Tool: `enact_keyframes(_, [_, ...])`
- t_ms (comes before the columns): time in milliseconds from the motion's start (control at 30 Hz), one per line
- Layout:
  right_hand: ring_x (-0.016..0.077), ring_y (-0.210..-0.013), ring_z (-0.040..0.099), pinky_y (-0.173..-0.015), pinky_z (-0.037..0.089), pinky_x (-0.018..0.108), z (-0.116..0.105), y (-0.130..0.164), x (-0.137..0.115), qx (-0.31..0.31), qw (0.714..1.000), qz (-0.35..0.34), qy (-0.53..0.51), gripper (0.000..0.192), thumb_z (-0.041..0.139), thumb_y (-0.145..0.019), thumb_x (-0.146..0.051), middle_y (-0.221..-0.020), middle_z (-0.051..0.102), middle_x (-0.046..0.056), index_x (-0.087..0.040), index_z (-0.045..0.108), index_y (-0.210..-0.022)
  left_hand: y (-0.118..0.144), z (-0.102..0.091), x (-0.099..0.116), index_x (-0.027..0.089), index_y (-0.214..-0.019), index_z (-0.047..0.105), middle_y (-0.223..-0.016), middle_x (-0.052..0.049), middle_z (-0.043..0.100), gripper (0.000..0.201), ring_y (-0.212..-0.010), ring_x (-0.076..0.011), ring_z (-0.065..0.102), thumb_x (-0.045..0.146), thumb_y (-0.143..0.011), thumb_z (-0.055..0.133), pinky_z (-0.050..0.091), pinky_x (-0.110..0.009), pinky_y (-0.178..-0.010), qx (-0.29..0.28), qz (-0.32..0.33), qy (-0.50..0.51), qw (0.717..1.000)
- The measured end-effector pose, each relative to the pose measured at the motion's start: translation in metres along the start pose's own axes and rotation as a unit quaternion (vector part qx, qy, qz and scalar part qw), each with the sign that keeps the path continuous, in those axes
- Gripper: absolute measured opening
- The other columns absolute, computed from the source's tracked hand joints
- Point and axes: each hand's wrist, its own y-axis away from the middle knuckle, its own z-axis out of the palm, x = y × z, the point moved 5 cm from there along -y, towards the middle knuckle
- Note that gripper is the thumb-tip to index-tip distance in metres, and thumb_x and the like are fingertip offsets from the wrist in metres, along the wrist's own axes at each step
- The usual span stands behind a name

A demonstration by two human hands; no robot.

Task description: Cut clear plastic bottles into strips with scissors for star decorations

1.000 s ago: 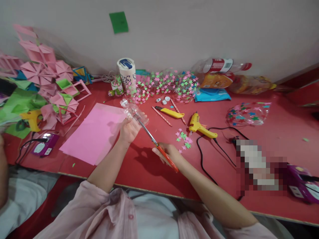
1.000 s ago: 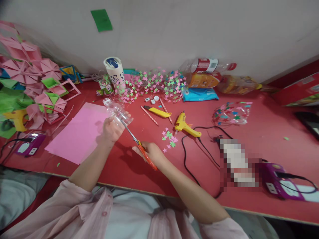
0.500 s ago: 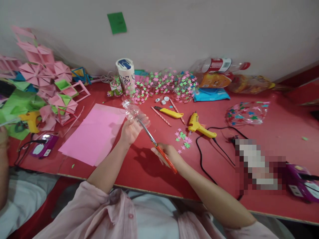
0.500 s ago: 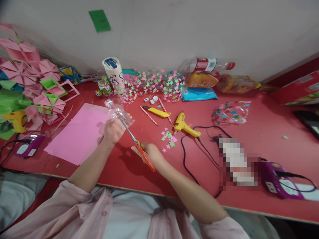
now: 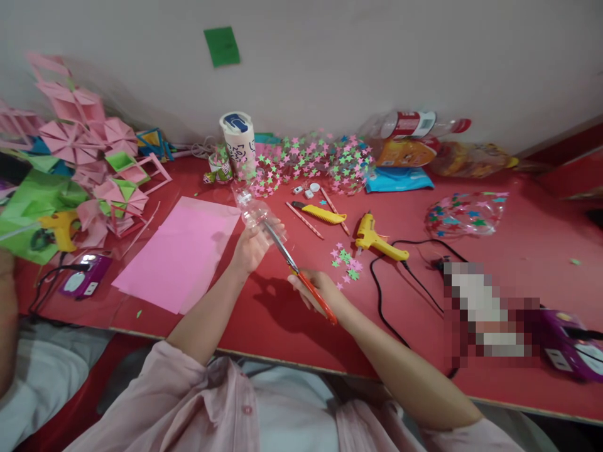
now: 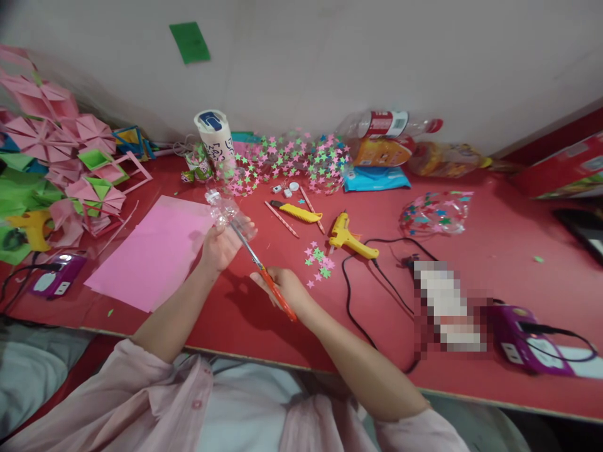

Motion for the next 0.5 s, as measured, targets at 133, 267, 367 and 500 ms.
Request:
enact_keyframes(133, [0.0095, -0.034, 0.042, -0.043, 0.033, 0.023, 0.001, 0.0, -0.001, 0.014, 1.0, 0.004, 0.001, 0.052, 0.048, -0.079, -0.069, -0.036, 0.044, -0.005, -0.023, 0.039, -0.058, 0.0, 0.0, -0.001, 0.019, -0.095, 0.063, -0.098, -0.01, 0.071, 0.035, -0.119, -0.0331, 0.058, 0.039, -0.066, 0.061, 0.045, -0.052, -0.101, 0.004, -0.002, 0.007, 1.0])
enact_keyframes(267, [0.0091, -0.031, 0.04, -0.04, 0.033, 0.022, 0.0, -0.001, -0.001, 0.012, 1.0, 0.01, -0.004, 0.051, 0.052, -0.077, -0.069, -0.035, 0.043, -0.006, -0.022, 0.041, -0.059, -0.001, 0.0, 0.001, 0.02, -0.095, 0.064, -0.099, -0.009, 0.071, 0.034, -0.116, -0.0313, 0.06, 0.037, -0.066, 0.061, 0.046, -0.049, -0.1, 0.003, 0.001, 0.003, 1.0])
enact_keyframes(367, [0.0088, -0.03, 0.04, -0.039, 0.032, 0.022, -0.004, -0.003, -0.001, 0.011, 1.0, 0.008, -0.014, 0.051, 0.053, -0.076, -0.07, -0.035, 0.043, -0.007, -0.022, 0.043, -0.061, -0.002, 0.004, 0.008, 0.018, -0.103, 0.063, -0.101, -0.01, 0.071, 0.038, -0.114, -0.0302, 0.061, 0.037, -0.07, 0.061, 0.045, -0.048, -0.099, -0.001, 0.0, 0.002, 1.0])
enact_keyframes(500, [0.0091, -0.032, 0.043, -0.039, 0.033, 0.021, -0.011, -0.011, -0.003, -0.001, 1.0, 0.008, -0.008, 0.051, 0.052, -0.076, -0.07, -0.037, 0.046, -0.006, -0.021, 0.045, -0.064, -0.009, 0.012, 0.021, 0.019, -0.106, 0.061, -0.097, -0.009, 0.072, 0.039, -0.11, -0.0279, 0.064, 0.048, -0.081, 0.055, 0.047, -0.047, -0.096, 0.01, -0.011, 0.016, 1.0])
